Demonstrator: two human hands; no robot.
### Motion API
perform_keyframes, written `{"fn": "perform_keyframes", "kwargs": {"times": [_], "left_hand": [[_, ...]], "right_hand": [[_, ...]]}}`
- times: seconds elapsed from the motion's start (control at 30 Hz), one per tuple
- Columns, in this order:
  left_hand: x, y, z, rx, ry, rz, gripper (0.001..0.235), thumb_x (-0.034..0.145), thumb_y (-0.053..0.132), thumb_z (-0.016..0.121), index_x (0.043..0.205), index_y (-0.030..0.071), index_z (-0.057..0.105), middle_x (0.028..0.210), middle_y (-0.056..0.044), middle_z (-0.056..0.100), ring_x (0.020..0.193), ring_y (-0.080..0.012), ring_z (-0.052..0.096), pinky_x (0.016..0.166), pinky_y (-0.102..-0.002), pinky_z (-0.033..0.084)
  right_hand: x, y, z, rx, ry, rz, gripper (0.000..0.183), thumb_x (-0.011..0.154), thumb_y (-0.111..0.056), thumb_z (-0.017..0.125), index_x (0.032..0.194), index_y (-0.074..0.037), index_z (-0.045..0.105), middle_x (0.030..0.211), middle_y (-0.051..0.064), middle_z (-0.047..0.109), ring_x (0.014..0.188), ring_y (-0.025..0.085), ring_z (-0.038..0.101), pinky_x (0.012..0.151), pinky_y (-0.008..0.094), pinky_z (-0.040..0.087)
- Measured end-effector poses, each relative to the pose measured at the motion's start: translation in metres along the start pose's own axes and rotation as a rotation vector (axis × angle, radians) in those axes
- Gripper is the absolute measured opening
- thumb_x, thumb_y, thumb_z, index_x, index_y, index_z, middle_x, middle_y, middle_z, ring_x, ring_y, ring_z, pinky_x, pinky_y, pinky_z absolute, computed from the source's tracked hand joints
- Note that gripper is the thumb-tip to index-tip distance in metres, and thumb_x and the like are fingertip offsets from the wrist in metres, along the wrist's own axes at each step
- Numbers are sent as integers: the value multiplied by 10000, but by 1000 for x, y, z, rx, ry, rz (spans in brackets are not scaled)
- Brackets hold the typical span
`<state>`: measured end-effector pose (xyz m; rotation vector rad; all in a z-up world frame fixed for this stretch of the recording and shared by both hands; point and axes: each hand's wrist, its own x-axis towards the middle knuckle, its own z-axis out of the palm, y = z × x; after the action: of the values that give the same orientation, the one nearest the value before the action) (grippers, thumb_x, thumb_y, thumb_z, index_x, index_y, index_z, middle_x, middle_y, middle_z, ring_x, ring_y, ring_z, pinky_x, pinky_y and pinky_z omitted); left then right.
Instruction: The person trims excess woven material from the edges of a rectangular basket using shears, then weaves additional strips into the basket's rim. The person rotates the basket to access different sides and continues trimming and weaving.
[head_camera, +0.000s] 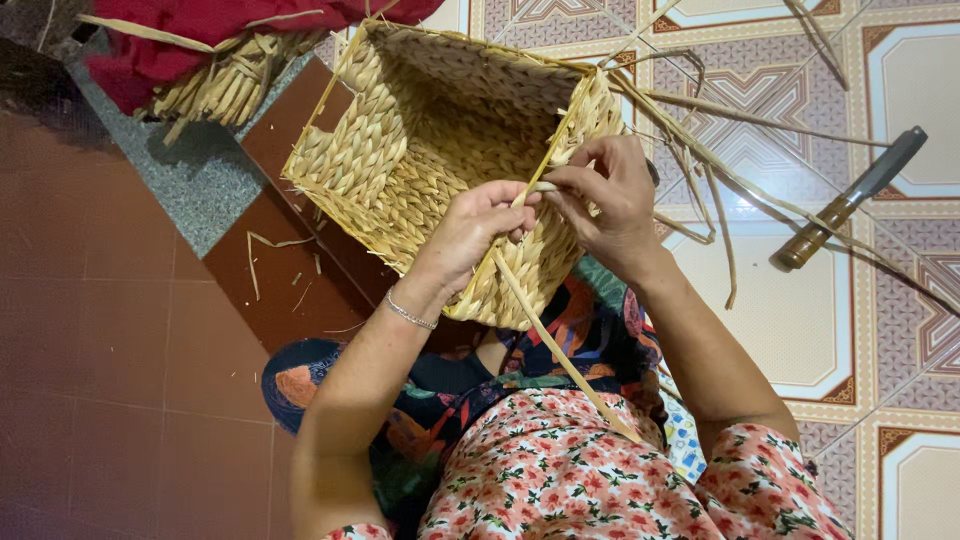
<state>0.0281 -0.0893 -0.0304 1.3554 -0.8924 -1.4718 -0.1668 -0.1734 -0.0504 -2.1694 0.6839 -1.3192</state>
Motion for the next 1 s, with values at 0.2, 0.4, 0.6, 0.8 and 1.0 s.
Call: {"fn": "perform_keyframes", "kwargs": {"times": [0.2,0.4,0.6,0.8,1.0], "left_hand": [[-11,15,20,608,208,325,424,896,35,737,1286,0,574,936,-41,643,810,-93,598,706,-228,533],[-7,22,25,953,264,452,326,960,84,741,1222,14,561,901,-57,647,794,-140,667,701,-280,574],[-9,21,27,1275,275,863,307,964,15,671,1258,-47,604,992,-125,662,876,-240,675,778,-337,580],[3,31,32,919,223,301,294,964,91,626,1208,-63,683,770,-86,663,598,-174,600,534,-312,495],[22,13,16,488,130,156,220,1015,128,609,1131,-21,722,782,4,661,687,-67,582,615,-214,473]], "right_hand": [[7,9,1,150,-4,60,149,891,-80,867,1002,-67,767,933,60,631,869,191,577,725,324,463],[31,22,17,139,40,-9,181,863,-116,905,945,-67,751,868,49,631,804,174,598,677,313,476],[25,25,15,243,53,173,172,953,-78,819,1097,-44,731,896,59,664,739,114,601,645,260,495],[0,27,4,256,118,216,78,1000,-17,747,1069,-22,711,944,72,689,773,104,617,685,257,499],[-11,14,-1,228,42,216,107,955,-8,767,1053,-33,733,915,61,658,731,111,575,644,259,464]]}}
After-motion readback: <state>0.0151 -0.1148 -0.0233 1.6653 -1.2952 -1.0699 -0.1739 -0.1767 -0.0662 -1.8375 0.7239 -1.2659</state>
